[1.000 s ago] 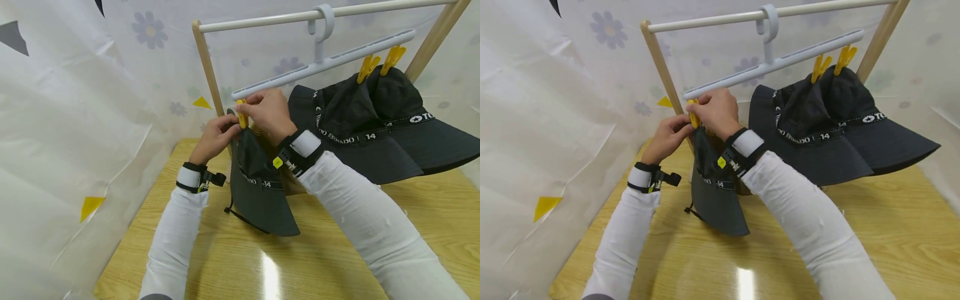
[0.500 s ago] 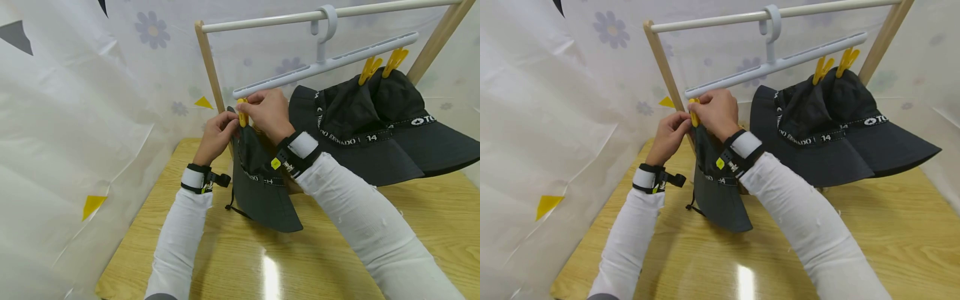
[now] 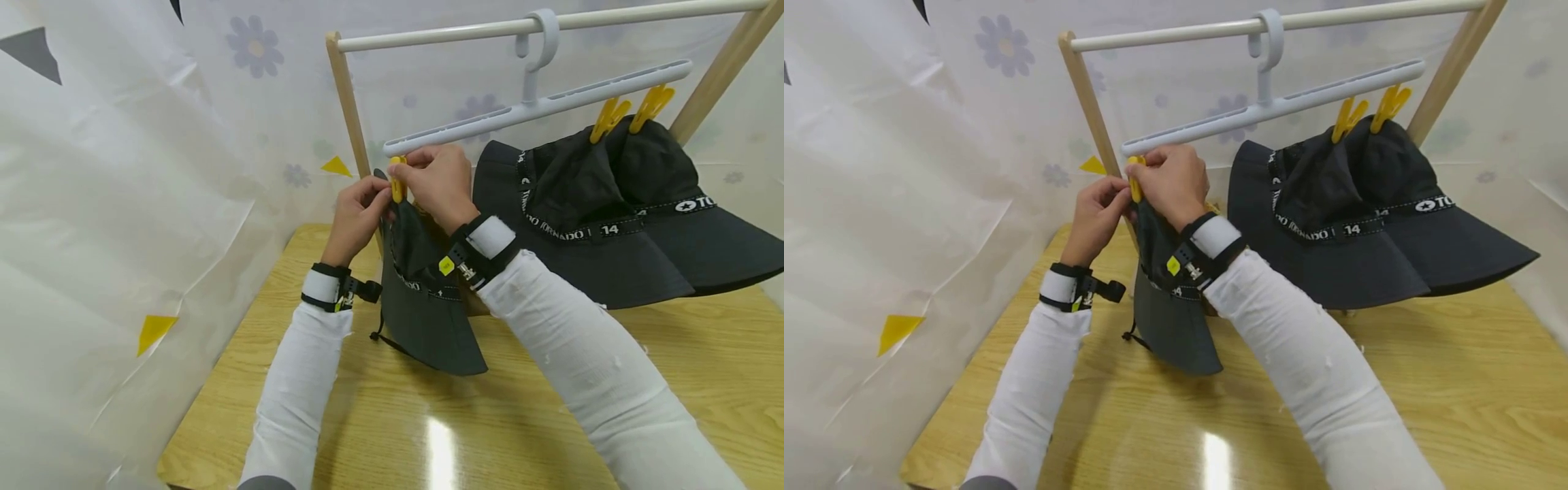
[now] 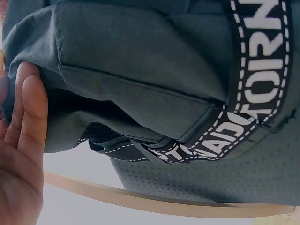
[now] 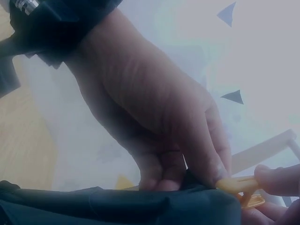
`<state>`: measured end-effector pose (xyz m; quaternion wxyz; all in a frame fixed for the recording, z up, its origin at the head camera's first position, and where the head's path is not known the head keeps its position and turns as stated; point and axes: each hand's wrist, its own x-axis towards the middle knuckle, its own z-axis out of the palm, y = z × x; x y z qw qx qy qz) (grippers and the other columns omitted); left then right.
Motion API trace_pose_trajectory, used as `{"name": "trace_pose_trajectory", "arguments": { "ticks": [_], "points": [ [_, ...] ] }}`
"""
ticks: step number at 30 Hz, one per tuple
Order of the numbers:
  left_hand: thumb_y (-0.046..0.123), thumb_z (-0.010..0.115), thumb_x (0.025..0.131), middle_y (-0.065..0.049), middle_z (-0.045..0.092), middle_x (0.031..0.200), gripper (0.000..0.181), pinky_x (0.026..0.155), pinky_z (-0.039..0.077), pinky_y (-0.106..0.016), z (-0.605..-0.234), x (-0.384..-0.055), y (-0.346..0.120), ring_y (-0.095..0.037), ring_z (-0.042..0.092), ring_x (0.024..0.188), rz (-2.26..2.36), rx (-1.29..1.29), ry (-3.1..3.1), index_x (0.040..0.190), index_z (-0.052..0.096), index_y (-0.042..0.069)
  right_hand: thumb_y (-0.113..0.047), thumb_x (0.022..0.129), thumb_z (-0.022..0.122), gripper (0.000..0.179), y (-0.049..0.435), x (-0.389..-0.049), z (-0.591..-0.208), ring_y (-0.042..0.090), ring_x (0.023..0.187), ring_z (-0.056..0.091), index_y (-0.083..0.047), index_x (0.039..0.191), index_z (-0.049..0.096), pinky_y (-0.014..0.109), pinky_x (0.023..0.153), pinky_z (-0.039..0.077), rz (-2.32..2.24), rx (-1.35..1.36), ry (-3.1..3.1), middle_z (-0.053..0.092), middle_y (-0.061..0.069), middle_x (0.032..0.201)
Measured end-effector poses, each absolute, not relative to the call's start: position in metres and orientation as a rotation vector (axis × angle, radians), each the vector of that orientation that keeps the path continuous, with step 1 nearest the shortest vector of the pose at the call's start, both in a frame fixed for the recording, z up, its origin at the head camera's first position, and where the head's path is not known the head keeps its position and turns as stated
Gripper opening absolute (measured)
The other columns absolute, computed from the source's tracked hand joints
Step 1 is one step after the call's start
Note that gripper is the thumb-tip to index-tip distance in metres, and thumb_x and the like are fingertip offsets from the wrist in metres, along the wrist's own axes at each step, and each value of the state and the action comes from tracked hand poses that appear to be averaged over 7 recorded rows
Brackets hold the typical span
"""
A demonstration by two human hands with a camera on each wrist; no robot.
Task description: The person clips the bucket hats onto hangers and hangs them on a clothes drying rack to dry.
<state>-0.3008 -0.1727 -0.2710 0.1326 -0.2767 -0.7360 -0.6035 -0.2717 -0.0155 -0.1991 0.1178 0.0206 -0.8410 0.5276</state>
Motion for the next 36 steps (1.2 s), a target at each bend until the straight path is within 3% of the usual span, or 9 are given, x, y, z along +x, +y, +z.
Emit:
{"name": "trace_pose_trajectory", "arguments": {
  "ticks": [5,18,27,36],
  "points": [
    [0.005,0.057,0.099,0.008,0.063,0.074,0.018,0.059,0.054,-0.025,-0.271,-0.3,-0.173,-0.007,0.061,0.058,-1.782,-0.81,-2.094,0.101,0.065,-0.011,-0.028,0.091,0.073,0.028,-0.016,-0.272,-0.199,0.019,0.076,0.061,-0.005,0.106,0.076,0.026,0.054,0.038,1.531,0.073,-2.433,0.076,0.013,0.105],
    [0.005,0.06,0.098,0.013,0.065,0.073,0.021,0.056,0.053,-0.022,-0.267,-0.299,-0.168,-0.004,0.059,0.054,-1.861,-0.707,-2.0,0.105,0.068,-0.014,-0.026,0.092,0.072,0.027,-0.018,-0.273,-0.198,0.026,0.094,0.066,-0.003,0.107,0.076,0.029,0.068,0.044,1.495,0.091,-2.392,0.076,0.015,0.106],
    [0.007,0.063,0.096,0.015,0.067,0.074,0.022,0.049,0.047,-0.022,-0.267,-0.294,-0.163,-0.014,0.051,0.047,-1.911,-0.561,-1.972,0.105,0.07,-0.011,-0.026,0.092,0.072,0.027,-0.019,-0.274,-0.196,0.026,0.1,0.068,-0.003,0.107,0.076,0.036,0.077,0.05,1.491,0.079,-2.394,0.076,0.015,0.106],
    [0.015,0.065,0.097,0.011,0.063,0.071,0.024,0.044,0.037,-0.02,-0.261,-0.287,-0.158,-0.006,0.041,0.045,-1.931,-0.401,-2.065,0.106,0.071,-0.006,-0.025,0.092,0.072,0.026,-0.018,-0.276,-0.196,0.026,0.101,0.068,-0.004,0.105,0.076,0.039,0.084,0.05,1.463,0.082,-2.378,0.076,0.015,0.105]
  ]
}}
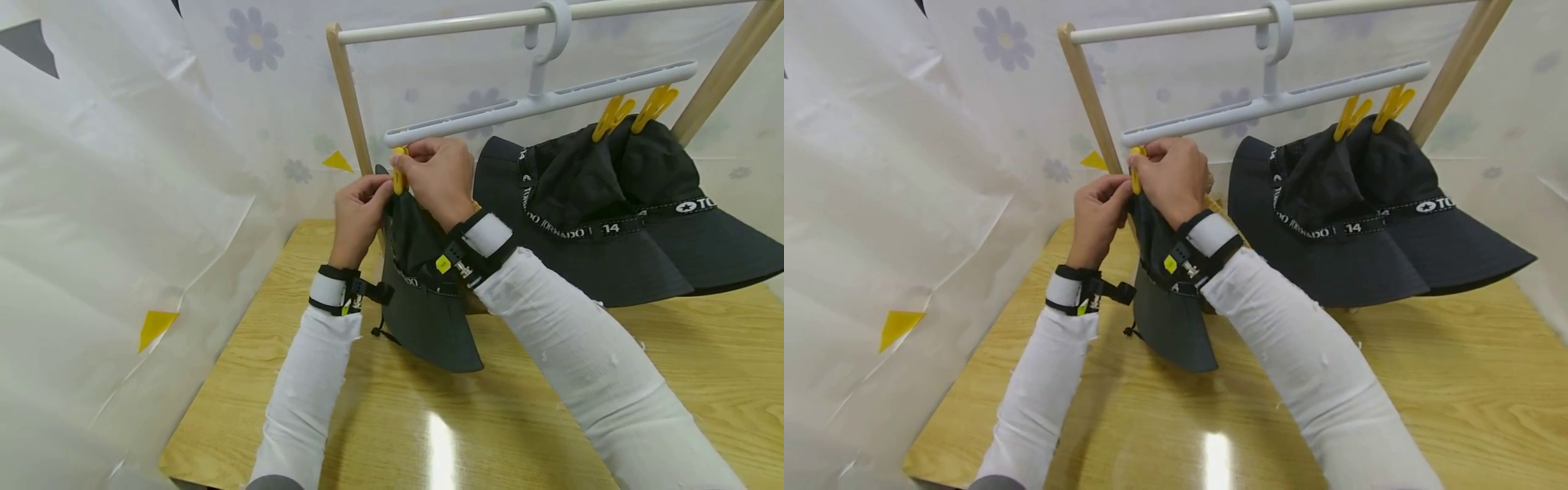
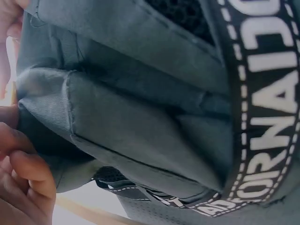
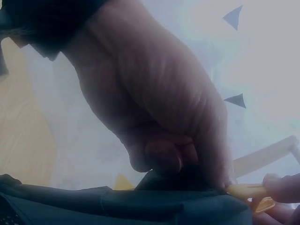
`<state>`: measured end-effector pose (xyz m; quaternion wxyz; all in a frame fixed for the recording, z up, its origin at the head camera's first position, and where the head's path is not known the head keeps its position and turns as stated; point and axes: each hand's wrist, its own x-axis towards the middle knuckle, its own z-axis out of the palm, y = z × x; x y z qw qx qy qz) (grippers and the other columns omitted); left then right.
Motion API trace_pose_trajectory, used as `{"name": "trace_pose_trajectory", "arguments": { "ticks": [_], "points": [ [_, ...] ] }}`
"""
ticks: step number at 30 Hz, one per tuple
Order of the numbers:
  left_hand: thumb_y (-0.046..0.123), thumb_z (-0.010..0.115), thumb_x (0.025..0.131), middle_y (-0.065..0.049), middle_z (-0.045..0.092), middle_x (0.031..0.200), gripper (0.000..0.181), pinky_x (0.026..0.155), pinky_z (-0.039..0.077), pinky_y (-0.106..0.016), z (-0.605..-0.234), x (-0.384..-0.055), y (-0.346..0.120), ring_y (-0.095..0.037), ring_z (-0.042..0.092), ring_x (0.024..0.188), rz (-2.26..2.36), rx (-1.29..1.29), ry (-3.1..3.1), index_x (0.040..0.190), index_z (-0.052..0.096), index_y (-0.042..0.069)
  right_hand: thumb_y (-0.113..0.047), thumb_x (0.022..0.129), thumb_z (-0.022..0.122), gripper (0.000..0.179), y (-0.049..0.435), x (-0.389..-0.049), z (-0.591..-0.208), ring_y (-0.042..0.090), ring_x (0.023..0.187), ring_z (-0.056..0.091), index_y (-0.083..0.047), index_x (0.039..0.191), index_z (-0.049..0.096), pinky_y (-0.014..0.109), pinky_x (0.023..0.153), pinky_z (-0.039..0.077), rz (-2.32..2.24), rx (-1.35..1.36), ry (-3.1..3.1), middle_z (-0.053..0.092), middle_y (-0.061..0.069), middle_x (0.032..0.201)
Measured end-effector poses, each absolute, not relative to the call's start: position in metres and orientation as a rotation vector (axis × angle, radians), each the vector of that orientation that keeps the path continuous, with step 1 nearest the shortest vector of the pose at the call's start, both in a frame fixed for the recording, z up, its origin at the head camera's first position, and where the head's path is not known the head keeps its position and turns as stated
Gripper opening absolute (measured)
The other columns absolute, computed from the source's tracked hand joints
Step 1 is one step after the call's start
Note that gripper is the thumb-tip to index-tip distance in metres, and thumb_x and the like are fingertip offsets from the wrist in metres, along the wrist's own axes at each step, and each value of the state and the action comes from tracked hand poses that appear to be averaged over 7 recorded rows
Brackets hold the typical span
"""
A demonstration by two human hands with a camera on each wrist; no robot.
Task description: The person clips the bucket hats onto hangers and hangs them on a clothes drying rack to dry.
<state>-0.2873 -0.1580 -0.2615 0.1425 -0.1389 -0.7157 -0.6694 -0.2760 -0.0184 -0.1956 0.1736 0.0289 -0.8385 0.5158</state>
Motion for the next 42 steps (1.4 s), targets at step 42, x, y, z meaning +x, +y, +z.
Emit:
{"name": "trace_pose_trajectory", "arguments": {
  "ticks": [42],
  "points": [
    [0.012,0.063,0.098,0.008,0.06,0.068,0.022,0.059,0.057,-0.027,-0.245,-0.296,-0.164,-0.005,0.057,0.057,-1.817,-0.501,-2.196,0.1,0.071,-0.008,-0.022,0.09,0.073,0.023,-0.022,-0.276,-0.203,0.025,0.1,0.071,-0.003,0.103,0.077,0.038,0.085,0.053,1.393,0.088,-2.296,0.077,0.014,0.103]
  ]
}}
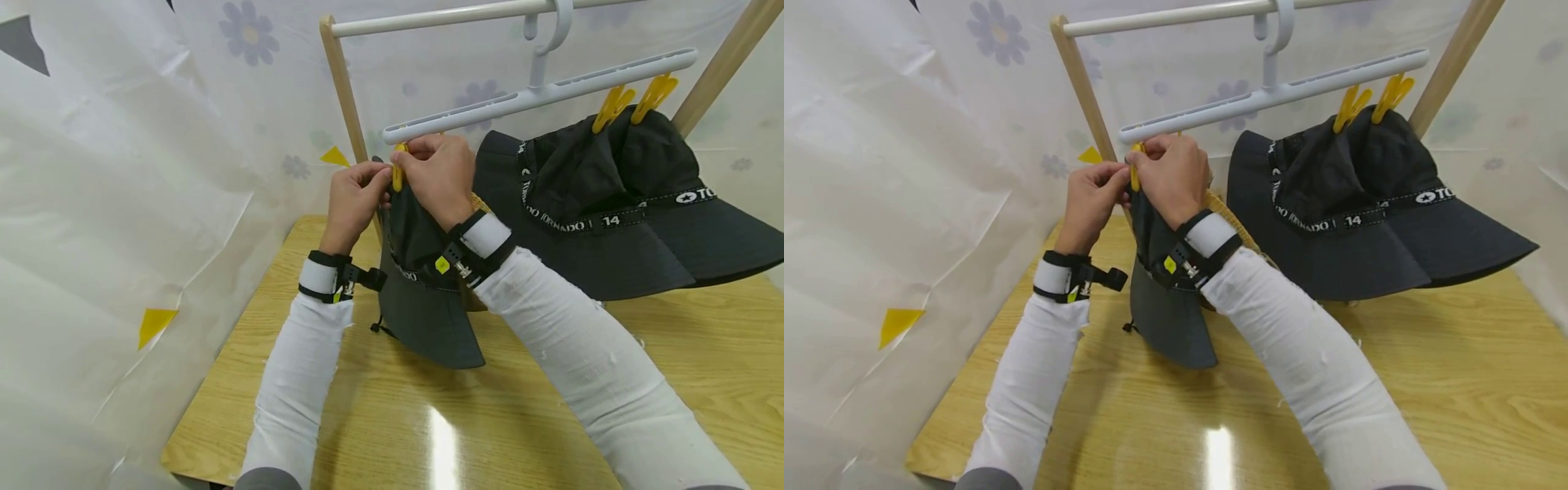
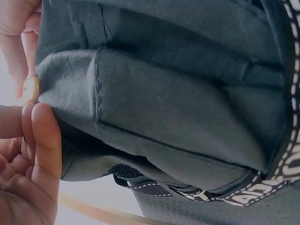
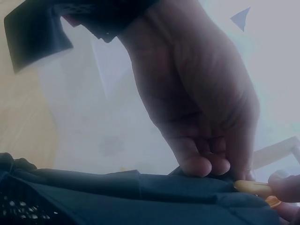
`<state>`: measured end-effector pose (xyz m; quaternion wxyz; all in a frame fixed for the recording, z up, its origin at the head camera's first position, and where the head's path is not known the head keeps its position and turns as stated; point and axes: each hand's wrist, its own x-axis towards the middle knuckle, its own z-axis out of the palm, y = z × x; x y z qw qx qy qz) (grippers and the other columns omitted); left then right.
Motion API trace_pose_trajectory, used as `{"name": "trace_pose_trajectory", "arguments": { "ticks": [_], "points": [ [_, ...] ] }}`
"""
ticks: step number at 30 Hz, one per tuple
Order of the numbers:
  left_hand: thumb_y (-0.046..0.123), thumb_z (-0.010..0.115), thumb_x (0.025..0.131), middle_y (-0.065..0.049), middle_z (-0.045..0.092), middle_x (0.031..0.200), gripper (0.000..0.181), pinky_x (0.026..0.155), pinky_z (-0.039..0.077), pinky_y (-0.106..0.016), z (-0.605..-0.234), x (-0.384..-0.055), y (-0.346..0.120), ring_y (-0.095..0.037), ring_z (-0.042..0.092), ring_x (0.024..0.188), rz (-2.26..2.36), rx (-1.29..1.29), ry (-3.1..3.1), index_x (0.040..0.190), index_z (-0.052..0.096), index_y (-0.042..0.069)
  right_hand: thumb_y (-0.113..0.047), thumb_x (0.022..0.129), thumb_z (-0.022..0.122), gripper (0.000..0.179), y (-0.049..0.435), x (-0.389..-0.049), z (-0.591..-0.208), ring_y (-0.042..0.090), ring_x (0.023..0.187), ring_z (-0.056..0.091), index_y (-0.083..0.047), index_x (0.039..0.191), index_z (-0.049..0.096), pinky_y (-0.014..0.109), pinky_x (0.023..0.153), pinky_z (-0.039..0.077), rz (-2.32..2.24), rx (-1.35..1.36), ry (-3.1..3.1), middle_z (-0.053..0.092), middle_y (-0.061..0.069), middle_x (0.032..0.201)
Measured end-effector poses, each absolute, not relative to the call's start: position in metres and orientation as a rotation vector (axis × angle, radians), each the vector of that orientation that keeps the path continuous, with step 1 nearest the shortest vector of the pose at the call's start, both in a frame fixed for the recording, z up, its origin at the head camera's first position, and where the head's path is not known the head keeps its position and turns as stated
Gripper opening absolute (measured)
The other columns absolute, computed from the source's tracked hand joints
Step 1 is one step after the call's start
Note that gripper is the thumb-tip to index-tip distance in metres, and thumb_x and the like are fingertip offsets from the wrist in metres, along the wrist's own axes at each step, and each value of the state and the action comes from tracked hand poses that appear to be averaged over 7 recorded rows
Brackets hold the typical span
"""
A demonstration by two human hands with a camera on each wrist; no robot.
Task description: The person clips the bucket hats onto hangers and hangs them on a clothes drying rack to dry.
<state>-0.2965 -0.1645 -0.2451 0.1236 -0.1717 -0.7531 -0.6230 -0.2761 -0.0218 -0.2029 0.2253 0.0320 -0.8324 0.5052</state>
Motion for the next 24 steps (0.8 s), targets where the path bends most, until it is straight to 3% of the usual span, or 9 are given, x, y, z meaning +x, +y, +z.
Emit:
{"name": "trace_pose_trajectory", "arguments": {
  "ticks": [8,24],
  "points": [
    [0.011,0.064,0.097,0.008,0.062,0.07,0.023,0.057,0.053,-0.018,-0.2433,-0.2955,-0.1606,-0.005,0.057,0.057,-1.915,-0.446,-2.128,0.102,0.071,-0.01,-0.023,0.091,0.073,0.023,-0.0219,-0.2744,-0.2046,0.025,0.093,0.072,-0.005,0.105,0.078,0.036,0.076,0.052,1.384,0.105,-2.282,0.077,0.014,0.1],
    [0.008,0.062,0.097,0.009,0.062,0.071,0.024,0.057,0.053,-0.017,-0.2463,-0.2952,-0.1574,-0.003,0.057,0.057,-1.986,-0.436,-2.076,0.105,0.069,-0.013,-0.025,0.09,0.073,0.026,-0.0208,-0.2756,-0.2078,0.025,0.101,0.07,-0.005,0.106,0.077,0.04,0.084,0.051,1.377,0.083,-2.34,0.077,0.014,0.103]
  ]
}}
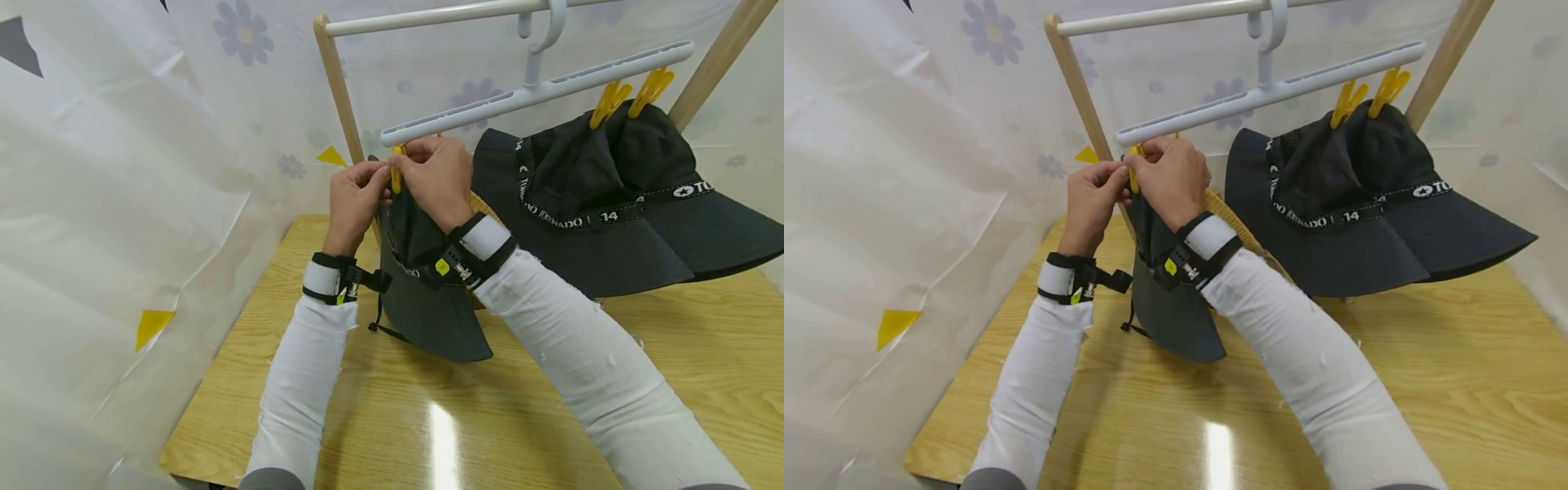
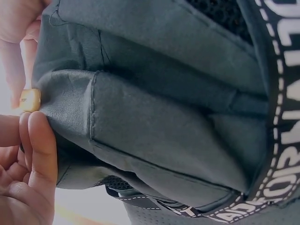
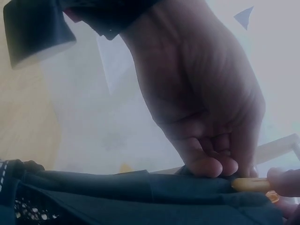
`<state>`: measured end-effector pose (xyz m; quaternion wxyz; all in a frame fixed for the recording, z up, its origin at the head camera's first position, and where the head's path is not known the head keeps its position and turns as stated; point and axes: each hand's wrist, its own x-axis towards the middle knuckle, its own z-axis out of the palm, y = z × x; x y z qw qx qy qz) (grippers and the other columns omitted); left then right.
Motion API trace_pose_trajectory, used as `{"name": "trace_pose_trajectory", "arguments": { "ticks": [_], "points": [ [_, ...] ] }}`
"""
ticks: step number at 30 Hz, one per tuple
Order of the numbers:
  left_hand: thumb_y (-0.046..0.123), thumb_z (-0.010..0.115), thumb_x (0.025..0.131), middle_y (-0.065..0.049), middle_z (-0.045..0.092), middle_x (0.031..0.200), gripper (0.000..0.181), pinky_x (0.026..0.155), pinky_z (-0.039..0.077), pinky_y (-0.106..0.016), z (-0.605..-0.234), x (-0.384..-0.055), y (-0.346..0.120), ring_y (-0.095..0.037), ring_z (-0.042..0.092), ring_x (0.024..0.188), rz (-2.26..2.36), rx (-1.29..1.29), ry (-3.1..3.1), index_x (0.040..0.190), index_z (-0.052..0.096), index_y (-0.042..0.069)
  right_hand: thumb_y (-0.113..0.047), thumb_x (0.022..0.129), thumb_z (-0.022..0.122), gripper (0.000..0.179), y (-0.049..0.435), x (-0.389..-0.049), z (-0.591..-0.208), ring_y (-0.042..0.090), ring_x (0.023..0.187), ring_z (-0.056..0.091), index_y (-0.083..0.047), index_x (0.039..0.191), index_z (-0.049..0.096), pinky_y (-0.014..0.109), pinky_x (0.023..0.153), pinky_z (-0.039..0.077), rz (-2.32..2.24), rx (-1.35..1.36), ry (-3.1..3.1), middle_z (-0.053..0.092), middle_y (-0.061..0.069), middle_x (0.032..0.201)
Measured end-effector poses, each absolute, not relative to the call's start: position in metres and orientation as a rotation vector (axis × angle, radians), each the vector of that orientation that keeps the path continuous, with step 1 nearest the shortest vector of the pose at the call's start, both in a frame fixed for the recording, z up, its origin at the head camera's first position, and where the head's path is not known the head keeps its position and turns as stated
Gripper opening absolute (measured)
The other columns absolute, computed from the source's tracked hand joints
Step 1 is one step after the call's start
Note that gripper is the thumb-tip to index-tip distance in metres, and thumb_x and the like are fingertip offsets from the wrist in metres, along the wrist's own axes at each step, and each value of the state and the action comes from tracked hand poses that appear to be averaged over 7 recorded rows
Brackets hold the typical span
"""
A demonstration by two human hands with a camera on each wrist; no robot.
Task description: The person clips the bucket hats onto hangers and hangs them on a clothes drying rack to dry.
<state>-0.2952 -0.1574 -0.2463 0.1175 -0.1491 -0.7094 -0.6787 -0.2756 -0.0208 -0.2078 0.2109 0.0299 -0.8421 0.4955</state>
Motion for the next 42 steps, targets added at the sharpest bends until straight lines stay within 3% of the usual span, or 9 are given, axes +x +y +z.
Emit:
{"name": "trace_pose_trajectory", "arguments": {
  "ticks": [12,25,27,32,34,39,42],
  "points": [
    [0.011,0.063,0.097,0.009,0.062,0.071,0.024,0.059,0.054,-0.018,-0.251,-0.3,-0.159,-0.003,0.058,0.059,-1.928,-0.477,-2.074,0.104,0.07,-0.011,-0.029,0.09,0.073,0.034,-0.022,-0.275,-0.21,0.025,0.102,0.071,-0.007,0.116,0.073,0.04,0.08,0.054,1.35,0.125,-2.389,0.076,0.013,0.108],
    [0.009,0.058,0.1,0.012,0.064,0.079,0.025,0.064,0.053,-0.019,-0.253,-0.304,-0.163,-0.004,0.059,0.066,-1.933,-0.511,-2.043,0.111,0.067,-0.011,-0.026,0.092,0.071,0.036,-0.025,-0.268,-0.209,0.026,0.108,0.069,-0.009,0.125,0.068,0.04,0.089,0.054,1.388,0.178,-2.393,0.075,0.011,0.113],
    [0.008,0.057,0.1,0.008,0.066,0.084,0.025,0.066,0.054,-0.019,-0.253,-0.305,-0.164,-0.004,0.06,0.068,-1.939,-0.508,-2.034,0.114,0.066,-0.011,-0.025,0.093,0.07,0.035,-0.025,-0.267,-0.208,0.026,0.11,0.068,-0.009,0.125,0.068,0.041,0.091,0.052,1.378,0.185,-2.404,0.075,0.011,0.114],
    [0.009,0.056,0.101,-0.02,0.07,0.103,0.028,0.072,0.057,-0.024,-0.252,-0.304,-0.168,-0.003,0.065,0.074,-1.904,-0.505,-2.048,0.12,0.066,-0.008,-0.024,0.095,0.066,0.035,-0.024,-0.264,-0.205,0.026,0.116,0.066,-0.008,0.126,0.067,0.041,0.099,0.05,1.372,0.202,-2.437,0.073,0.012,0.118],
    [0.01,0.056,0.101,-0.026,0.068,0.111,0.028,0.075,0.058,-0.026,-0.252,-0.303,-0.17,-0.002,0.066,0.075,-1.873,-0.495,-2.067,0.122,0.066,-0.006,-0.023,0.096,0.066,0.035,-0.023,-0.262,-0.204,0.026,0.117,0.065,-0.007,0.127,0.067,0.042,0.101,0.049,1.362,0.205,-2.459,0.073,0.012,0.12],
    [0.011,0.056,0.101,-0.023,0.068,0.119,0.027,0.079,0.057,-0.031,-0.251,-0.297,-0.175,-0.002,0.066,0.078,-1.787,-0.453,-2.09,0.122,0.068,-0.002,-0.024,0.096,0.064,0.035,-0.02,-0.257,-0.2,0.027,0.113,0.066,-0.007,0.127,0.067,0.042,0.093,0.05,1.294,0.226,-2.51,0.073,0.012,0.119],
    [0.011,0.056,0.101,-0.022,0.068,0.117,0.026,0.082,0.058,-0.038,-0.251,-0.293,-0.178,-0.011,0.069,0.081,-1.742,-0.436,-2.091,0.121,0.069,0.0,-0.024,0.096,0.063,0.033,-0.015,-0.253,-0.198,0.027,0.11,0.067,-0.006,0.124,0.068,0.042,0.092,0.05,1.267,0.254,-2.508,0.074,0.012,0.118]
  ]
}}
